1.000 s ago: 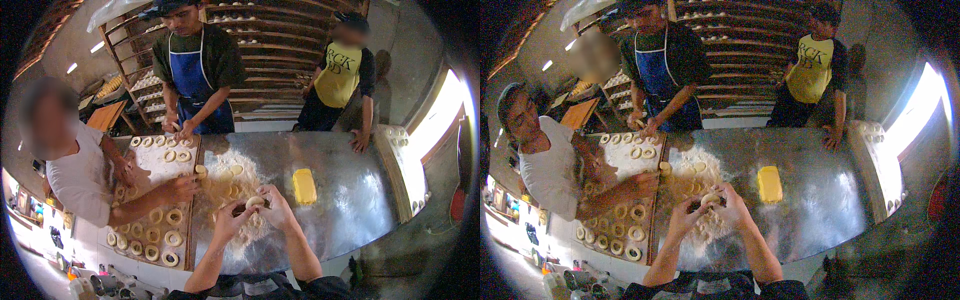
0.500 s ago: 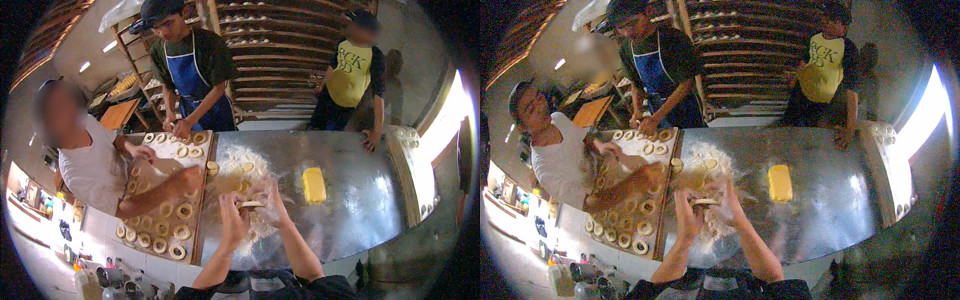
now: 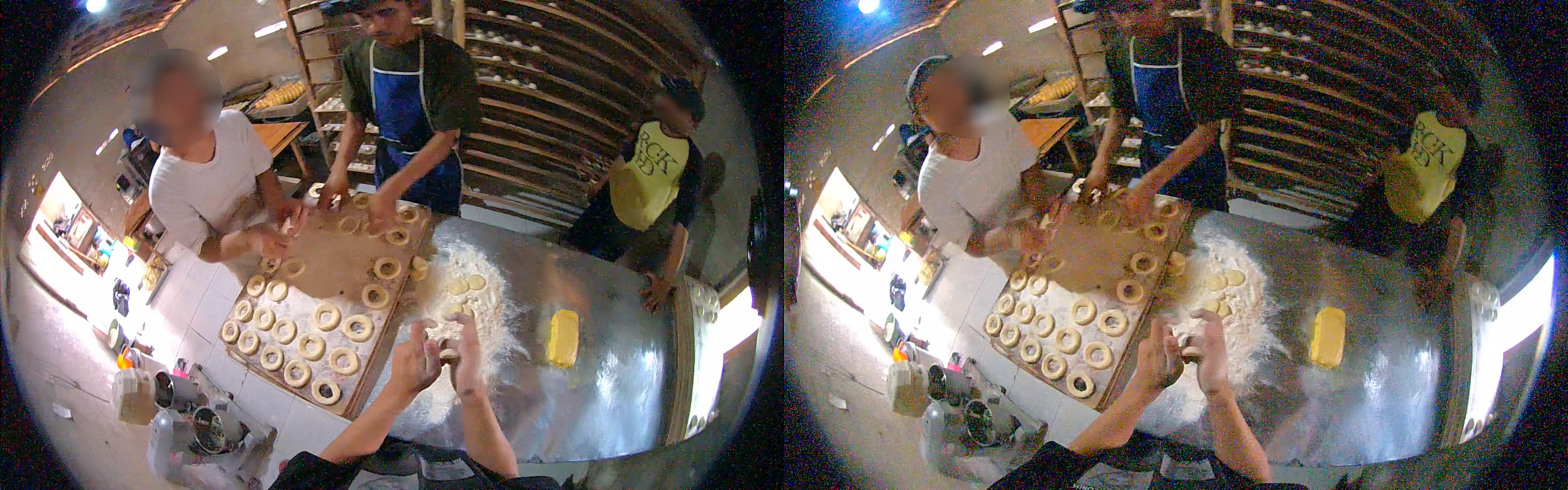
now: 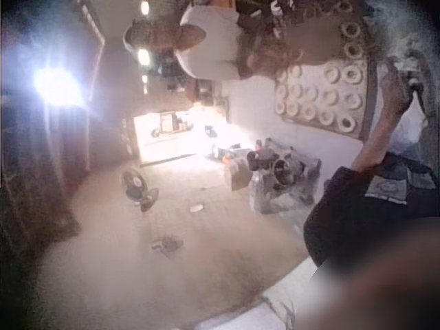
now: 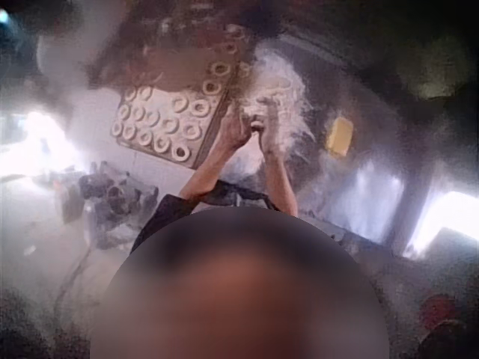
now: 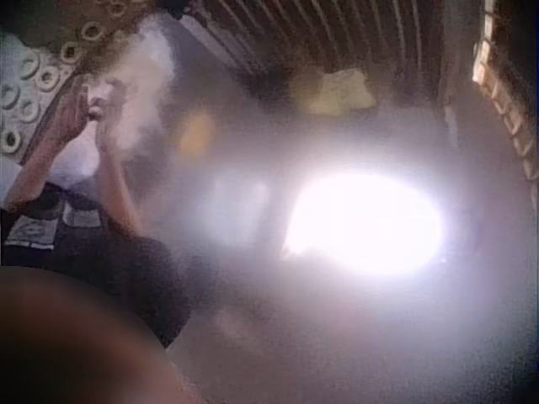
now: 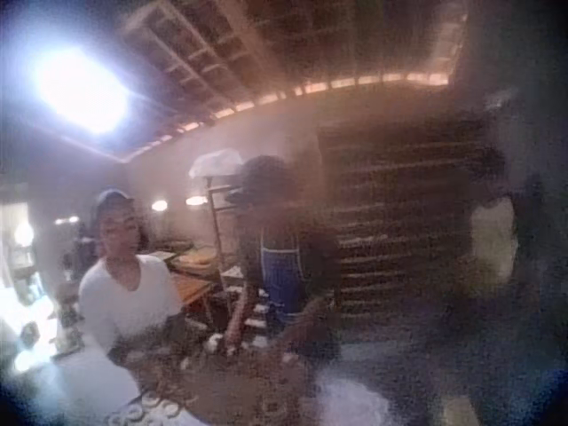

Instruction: The person shapes small dough balls into rings by hand and places them on a wooden board. Other workers are also shaping dough nearby in a bakery workspace.

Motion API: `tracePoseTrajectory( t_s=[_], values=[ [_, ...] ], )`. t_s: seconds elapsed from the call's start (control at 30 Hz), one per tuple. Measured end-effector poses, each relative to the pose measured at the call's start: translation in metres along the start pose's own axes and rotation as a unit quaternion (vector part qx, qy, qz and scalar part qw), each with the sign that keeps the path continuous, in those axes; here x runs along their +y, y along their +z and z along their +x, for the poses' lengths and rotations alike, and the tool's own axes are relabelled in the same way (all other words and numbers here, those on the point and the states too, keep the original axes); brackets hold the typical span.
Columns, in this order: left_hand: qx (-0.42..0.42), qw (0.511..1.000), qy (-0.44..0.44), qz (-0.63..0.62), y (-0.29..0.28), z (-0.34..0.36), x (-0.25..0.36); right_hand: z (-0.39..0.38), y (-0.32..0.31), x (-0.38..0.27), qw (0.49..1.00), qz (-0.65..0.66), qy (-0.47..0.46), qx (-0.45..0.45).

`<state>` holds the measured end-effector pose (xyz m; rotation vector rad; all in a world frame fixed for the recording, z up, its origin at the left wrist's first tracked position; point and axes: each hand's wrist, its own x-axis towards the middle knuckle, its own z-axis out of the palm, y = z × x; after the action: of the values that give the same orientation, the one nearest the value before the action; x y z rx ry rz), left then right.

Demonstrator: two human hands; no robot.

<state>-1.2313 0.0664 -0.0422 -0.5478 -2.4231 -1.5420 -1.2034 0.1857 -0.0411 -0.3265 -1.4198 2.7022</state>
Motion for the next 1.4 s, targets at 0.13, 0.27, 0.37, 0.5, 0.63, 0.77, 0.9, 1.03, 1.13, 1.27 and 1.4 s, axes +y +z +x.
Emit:
tracePoseTrajectory(
  t_s=[0.13,0.27,0.37,0.5,0.63,0.77,0.9,1.03,1.13,1.27,1.4],
  values=[
    [0.034,0.999,0.016,-0.014,-0.025,0.009,-0.016,0.013,0.025,0.014,0.980,0.026,-0.034,-0.195],
    [0.014,0.998,-0.047,-0.034,-0.056,0.027,-0.041,0.035,0.057,0.033,0.927,-0.343,-0.103,-0.112],
    [0.015,0.988,-0.132,-0.073,-0.084,0.042,-0.063,0.062,0.080,0.054,0.985,0.037,-0.039,-0.166],
    [-0.036,0.999,0.006,-0.002,-0.118,0.058,-0.094,0.092,0.098,0.086,0.890,-0.375,-0.245,-0.087],
    [-0.022,0.999,-0.030,-0.001,-0.135,0.078,-0.121,0.112,0.118,0.112,0.993,-0.098,-0.031,-0.061],
    [-0.062,0.996,-0.061,0.026,-0.141,0.101,-0.145,0.125,0.138,0.125,0.988,-0.121,-0.035,-0.090],
    [-0.047,0.999,-0.014,-0.017,-0.150,0.115,-0.158,0.135,0.147,0.127,0.983,-0.135,-0.121,-0.012],
    [-0.084,0.996,-0.026,0.002,-0.161,0.119,-0.157,0.145,0.148,0.124,0.980,-0.177,-0.087,-0.042],
    [-0.090,0.990,-0.090,-0.053,-0.162,0.127,-0.159,0.154,0.152,0.121,0.992,-0.026,-0.069,-0.100],
    [-0.136,0.986,-0.092,-0.003,-0.150,0.155,-0.179,0.171,0.165,0.112,0.895,-0.416,-0.163,0.007],
    [-0.179,0.952,-0.113,0.220,-0.140,0.181,-0.218,0.178,0.172,0.099,0.827,-0.546,-0.055,0.123]
  ],
)
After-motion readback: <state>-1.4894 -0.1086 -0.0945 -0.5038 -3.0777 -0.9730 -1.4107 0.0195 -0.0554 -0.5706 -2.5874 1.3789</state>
